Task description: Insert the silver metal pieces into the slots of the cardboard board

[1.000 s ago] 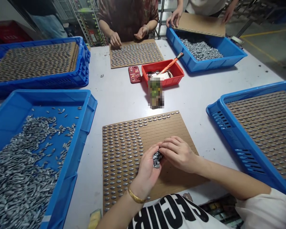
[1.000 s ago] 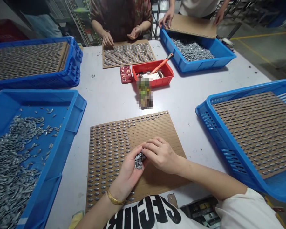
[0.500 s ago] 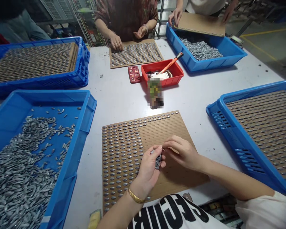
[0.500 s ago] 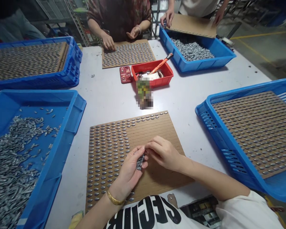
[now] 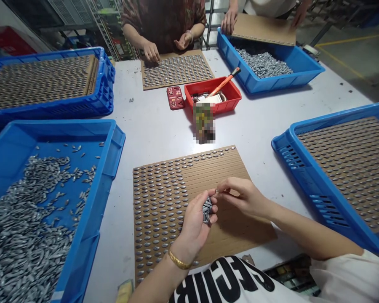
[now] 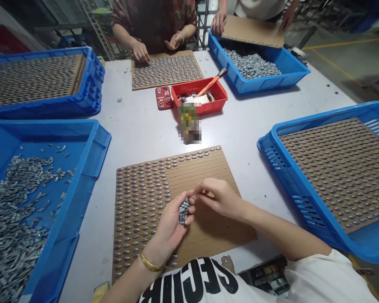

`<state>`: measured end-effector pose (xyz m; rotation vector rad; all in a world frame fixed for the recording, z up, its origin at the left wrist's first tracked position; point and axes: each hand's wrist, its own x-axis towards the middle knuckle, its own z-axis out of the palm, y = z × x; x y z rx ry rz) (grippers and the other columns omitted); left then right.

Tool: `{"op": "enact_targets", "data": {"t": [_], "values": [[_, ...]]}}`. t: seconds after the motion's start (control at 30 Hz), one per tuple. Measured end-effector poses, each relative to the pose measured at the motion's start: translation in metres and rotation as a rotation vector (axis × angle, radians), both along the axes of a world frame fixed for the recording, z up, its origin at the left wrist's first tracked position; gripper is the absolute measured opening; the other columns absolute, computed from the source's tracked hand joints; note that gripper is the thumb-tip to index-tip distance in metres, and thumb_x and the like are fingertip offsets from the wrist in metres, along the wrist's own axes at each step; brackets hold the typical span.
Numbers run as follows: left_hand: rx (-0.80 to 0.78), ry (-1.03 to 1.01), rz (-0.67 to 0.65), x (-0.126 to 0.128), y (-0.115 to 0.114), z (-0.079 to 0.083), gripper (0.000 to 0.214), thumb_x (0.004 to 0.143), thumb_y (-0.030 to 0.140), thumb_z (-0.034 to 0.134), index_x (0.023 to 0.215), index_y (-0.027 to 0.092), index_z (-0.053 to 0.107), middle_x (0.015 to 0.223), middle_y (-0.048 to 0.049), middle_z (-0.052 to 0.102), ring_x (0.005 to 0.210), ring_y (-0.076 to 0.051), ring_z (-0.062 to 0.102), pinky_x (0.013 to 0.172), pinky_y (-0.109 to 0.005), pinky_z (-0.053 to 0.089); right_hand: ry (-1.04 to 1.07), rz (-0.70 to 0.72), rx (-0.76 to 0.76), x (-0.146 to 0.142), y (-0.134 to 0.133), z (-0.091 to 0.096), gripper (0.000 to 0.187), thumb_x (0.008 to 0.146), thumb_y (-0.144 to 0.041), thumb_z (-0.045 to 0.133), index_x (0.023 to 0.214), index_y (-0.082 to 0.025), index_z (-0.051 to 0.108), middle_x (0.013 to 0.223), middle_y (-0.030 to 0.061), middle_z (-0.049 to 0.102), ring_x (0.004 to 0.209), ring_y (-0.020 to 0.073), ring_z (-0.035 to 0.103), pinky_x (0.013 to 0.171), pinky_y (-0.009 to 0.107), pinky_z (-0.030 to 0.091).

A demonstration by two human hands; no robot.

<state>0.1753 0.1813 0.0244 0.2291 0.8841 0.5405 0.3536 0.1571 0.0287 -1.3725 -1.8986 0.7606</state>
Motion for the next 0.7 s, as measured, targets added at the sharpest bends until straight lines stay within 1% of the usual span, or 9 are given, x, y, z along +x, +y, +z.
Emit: {"op": "enact_targets", "data": {"t": [0.13,0.23,0.33,0.37,0.43,0.53,0.57,0.63,0.7], "values": [[0.042,-0.030,-0.056,0.000,-0.001,0.001,0.028,0.072,0.034,0.074,0.089,0.014,0.064,0.078,-0.0016,0.055,0.057,-0.006,0.049,0.039,-0.016,0.024,0.162,-0.007,-0.061,-0.005,-0.001,0.003,0.008,0.090,-0.023,0.056,0.087,-0.019,0.062,0.080,0.0024,0.063,0.072,0.0132,0.058,0.064,0.026,0.048],[0.042,-0.018,-0.061,0.000,-0.001,-0.002,0.027,0.072,0.036,0.073,0.085,0.014,0.062,0.075,-0.0012,0.055,0.056,-0.006,0.050,0.038,-0.015,0.023,0.120,0.014,-0.028,-0.007,-0.004,0.001,0.011,0.091,-0.023,0.055,0.092,-0.019,0.065,0.080,0.0032,0.064,0.072,0.0134,0.058,0.064,0.026,0.047],[0.000,0.006,-0.006,0.001,0.000,-0.005,0.030,0.080,0.039,0.063,0.094,0.012,0.064,0.077,-0.0046,0.059,0.056,-0.009,0.052,0.038,-0.017,0.028,0.037,0.017,0.037,0.004,-0.001,-0.006,0.013,0.091,-0.022,0.056,0.096,-0.020,0.067,0.082,0.0045,0.066,0.073,0.0141,0.059,0.064,0.027,0.048],[-0.018,0.011,0.016,0.001,0.001,-0.005,0.032,0.082,0.038,0.059,0.098,0.011,0.065,0.079,-0.0062,0.060,0.057,-0.010,0.053,0.038,-0.018,0.031,0.032,-0.020,0.043,0.011,0.003,-0.011,0.012,0.090,-0.023,0.057,0.096,-0.020,0.067,0.083,0.0046,0.067,0.074,0.0145,0.060,0.064,0.027,0.049],[-0.047,0.027,0.047,0.001,0.001,-0.006,0.033,0.083,0.034,0.054,0.102,0.009,0.065,0.081,-0.0080,0.062,0.058,-0.011,0.055,0.040,-0.019,0.035,0.049,-0.164,0.036,0.032,0.014,-0.023,0.011,0.088,-0.026,0.059,0.093,-0.021,0.068,0.085,0.0045,0.069,0.077,0.0158,0.063,0.066,0.029,0.051],[-0.034,0.035,0.038,0.000,0.000,-0.004,0.030,0.081,0.029,0.057,0.102,0.009,0.066,0.079,-0.0070,0.062,0.058,-0.011,0.055,0.042,-0.019,0.037,0.031,-0.440,0.050,0.068,0.038,-0.048,0.014,0.084,-0.030,0.061,0.089,-0.020,0.069,0.085,0.0043,0.071,0.074,0.0172,0.064,0.065,0.030,0.052],[-0.020,0.029,0.022,0.000,-0.001,-0.003,0.029,0.080,0.029,0.058,0.100,0.009,0.066,0.078,-0.0064,0.062,0.057,-0.010,0.055,0.042,-0.018,0.037,0.005,-0.500,0.056,0.078,0.046,-0.057,0.015,0.082,-0.031,0.062,0.088,-0.020,0.069,0.085,0.0046,0.072,0.073,0.0176,0.064,0.067,0.031,0.052],[0.007,0.003,-0.013,0.000,-0.003,-0.002,0.027,0.079,0.029,0.062,0.098,0.010,0.067,0.077,-0.0055,0.061,0.057,-0.009,0.054,0.042,-0.017,0.036,-0.027,-0.534,0.051,0.092,0.059,-0.071,0.017,0.081,-0.032,0.061,0.088,-0.019,0.070,0.085,0.0047,0.072,0.073,0.0178,0.065,0.069,0.032,0.052],[0.018,-0.018,-0.036,0.000,-0.004,-0.002,0.028,0.077,0.029,0.066,0.098,0.012,0.066,0.078,-0.0051,0.062,0.057,-0.008,0.054,0.042,-0.017,0.036,-0.045,-0.501,0.052,0.097,0.068,-0.079,0.017,0.082,-0.031,0.060,0.089,-0.019,0.070,0.086,0.0046,0.071,0.075,0.0179,0.064,0.071,0.032,0.052]]}}
